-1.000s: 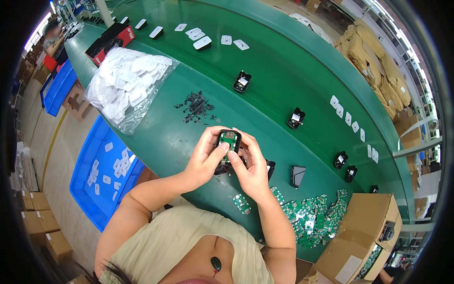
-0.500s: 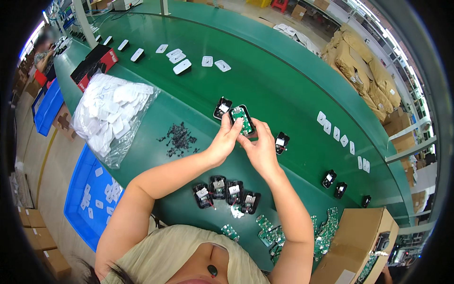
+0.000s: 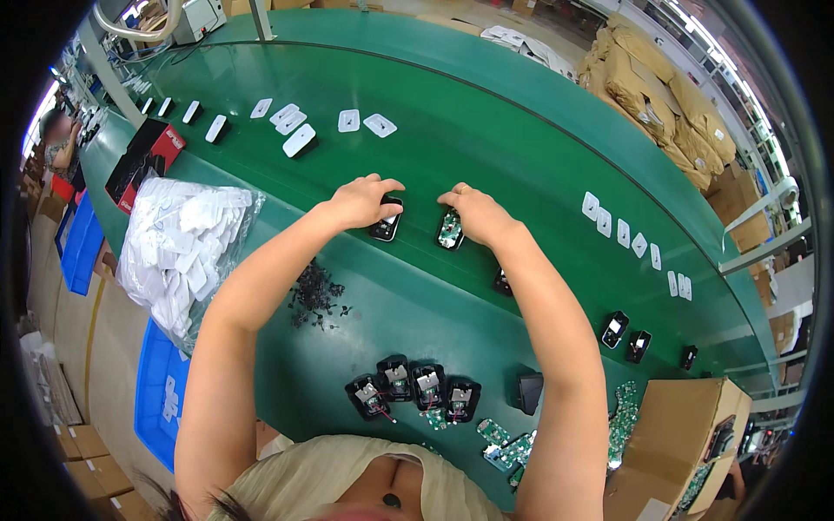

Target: The person assembles electronic devices by fitting a circuit board into a plastic housing and connecting a wire. They then place the unit onto a white adhesive pad on the assembly line and press down to secure it.

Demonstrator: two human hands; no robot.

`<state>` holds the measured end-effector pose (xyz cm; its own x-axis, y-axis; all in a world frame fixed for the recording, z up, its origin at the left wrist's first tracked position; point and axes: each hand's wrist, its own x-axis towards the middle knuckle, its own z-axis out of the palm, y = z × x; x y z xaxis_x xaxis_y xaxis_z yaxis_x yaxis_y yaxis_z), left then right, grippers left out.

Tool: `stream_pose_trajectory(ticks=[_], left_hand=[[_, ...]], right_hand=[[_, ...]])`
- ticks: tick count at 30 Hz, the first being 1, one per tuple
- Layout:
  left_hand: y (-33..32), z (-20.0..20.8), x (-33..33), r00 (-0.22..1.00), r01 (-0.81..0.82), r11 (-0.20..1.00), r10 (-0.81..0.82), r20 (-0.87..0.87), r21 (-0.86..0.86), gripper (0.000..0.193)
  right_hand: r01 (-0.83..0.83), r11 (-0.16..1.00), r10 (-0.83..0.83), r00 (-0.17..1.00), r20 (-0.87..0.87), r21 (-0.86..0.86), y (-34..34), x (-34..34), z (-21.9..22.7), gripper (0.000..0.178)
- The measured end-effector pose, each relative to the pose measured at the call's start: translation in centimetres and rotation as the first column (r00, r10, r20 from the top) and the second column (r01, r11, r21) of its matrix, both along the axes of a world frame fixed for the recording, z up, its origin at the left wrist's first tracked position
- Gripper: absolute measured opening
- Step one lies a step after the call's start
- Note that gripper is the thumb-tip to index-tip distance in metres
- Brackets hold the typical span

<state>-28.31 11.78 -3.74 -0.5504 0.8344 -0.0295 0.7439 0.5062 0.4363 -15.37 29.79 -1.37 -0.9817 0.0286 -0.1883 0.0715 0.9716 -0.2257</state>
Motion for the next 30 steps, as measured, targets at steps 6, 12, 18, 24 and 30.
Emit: stream_pose_trajectory(ticks=[6, 12, 18, 24, 30], left_hand=[[0.9, -0.4, -0.8, 0.956, -0.005, 1.000, 0.011, 0.293, -0.019, 0.019], [-0.6, 1.0, 3.8, 0.446, -0.430, 0.839, -0.124, 0.886, 0.333, 0.014], [-6.4, 4.3, 9.8, 0.162, -0.468, 0.823, -0.279, 0.946, 0.323, 0.036], [-10.0, 5.1, 15.5, 0.007, -0.291, 0.894, -0.354, 0.935, 0.340, 0.031], [-12.0, 5.4, 20.1, -0.125, -0.269, 0.928, -0.301, 0.945, 0.259, 0.024]], right_hand=[[0.100, 0.991, -0.030, 0.814, -0.580, 0.089, -2.7, 1.7, -0.5, 0.037], [0.017, 0.983, -0.150, 0.645, -0.749, -0.182, -8.0, 5.3, 0.9, 0.025], [-0.068, 0.967, -0.139, 0.668, -0.731, -0.246, -12.8, 8.7, 1.6, 0.028], [0.011, 0.893, -0.288, 0.783, -0.552, -0.451, -14.7, 16.8, 1.6, 0.014], [-0.183, 0.665, -0.443, 0.683, -0.580, -0.724, -16.4, 22.7, 3.4, 0.009]])
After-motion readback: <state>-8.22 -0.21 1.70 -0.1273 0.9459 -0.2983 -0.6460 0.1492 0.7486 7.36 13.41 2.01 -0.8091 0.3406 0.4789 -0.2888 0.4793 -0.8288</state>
